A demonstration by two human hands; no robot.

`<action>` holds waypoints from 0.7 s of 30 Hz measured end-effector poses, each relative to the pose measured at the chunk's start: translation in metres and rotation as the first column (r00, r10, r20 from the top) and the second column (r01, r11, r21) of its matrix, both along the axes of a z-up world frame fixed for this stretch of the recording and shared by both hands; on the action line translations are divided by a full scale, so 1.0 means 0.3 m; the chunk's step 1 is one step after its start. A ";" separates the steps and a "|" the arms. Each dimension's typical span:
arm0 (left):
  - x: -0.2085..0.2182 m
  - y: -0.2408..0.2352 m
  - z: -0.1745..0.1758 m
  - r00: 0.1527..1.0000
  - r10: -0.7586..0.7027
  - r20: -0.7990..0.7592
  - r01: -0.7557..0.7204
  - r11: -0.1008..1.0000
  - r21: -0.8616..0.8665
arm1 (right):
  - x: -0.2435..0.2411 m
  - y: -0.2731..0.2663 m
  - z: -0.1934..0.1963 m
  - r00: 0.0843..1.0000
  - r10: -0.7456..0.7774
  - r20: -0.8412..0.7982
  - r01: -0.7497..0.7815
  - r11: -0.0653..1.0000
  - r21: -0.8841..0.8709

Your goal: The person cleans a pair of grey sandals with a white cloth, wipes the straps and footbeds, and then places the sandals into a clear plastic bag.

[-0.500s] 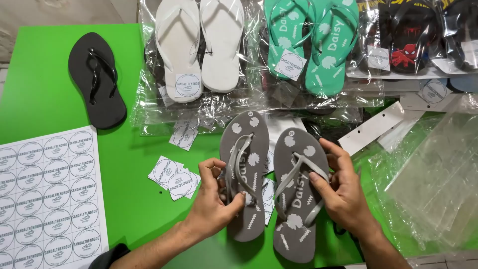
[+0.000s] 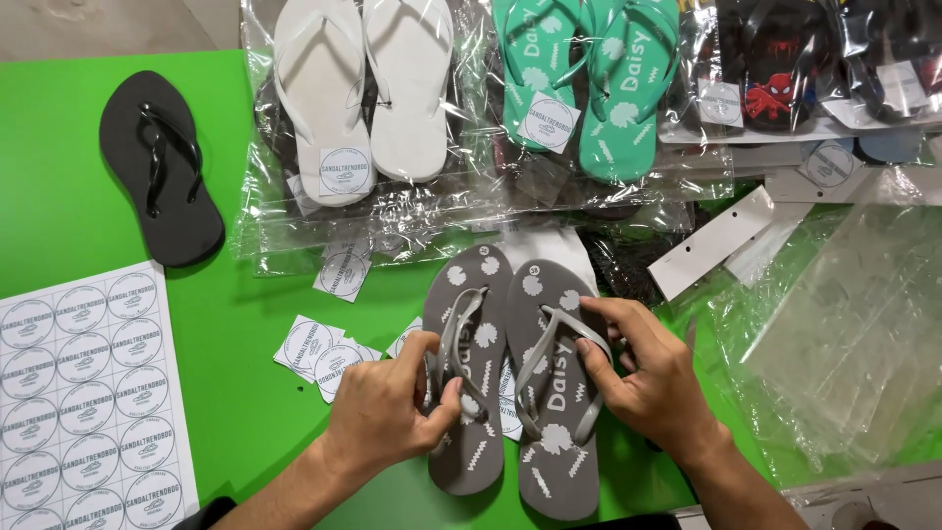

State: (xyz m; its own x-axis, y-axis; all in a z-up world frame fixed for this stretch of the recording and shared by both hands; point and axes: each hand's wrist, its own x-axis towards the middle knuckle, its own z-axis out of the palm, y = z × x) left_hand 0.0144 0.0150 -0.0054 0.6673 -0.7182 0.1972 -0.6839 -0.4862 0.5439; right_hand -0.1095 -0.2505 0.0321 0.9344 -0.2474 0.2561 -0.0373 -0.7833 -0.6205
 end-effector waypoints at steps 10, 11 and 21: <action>0.018 0.006 -0.002 0.975 0.050 0.218 -0.036 0.997 -0.066 | -0.001 -0.027 0.016 0.991 0.055 0.122 -0.050 0.998 -0.043; 0.021 0.006 0.000 0.962 0.057 0.265 -0.035 0.996 -0.087 | -0.002 -0.034 0.013 0.990 0.014 0.137 -0.001 0.996 -0.091; 0.007 -0.027 0.068 0.838 -0.238 0.490 0.389 0.891 -0.234 | -0.006 -0.054 0.006 0.982 -0.160 -0.099 0.136 0.968 -0.211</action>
State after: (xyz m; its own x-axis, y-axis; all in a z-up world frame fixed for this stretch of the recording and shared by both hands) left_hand 0.0164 0.0069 0.0152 0.2047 -0.7224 0.6605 -0.9701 -0.0600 0.2351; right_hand -0.1114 -0.2666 0.0339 0.9174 -0.3391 0.2085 -0.2238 -0.8726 -0.4342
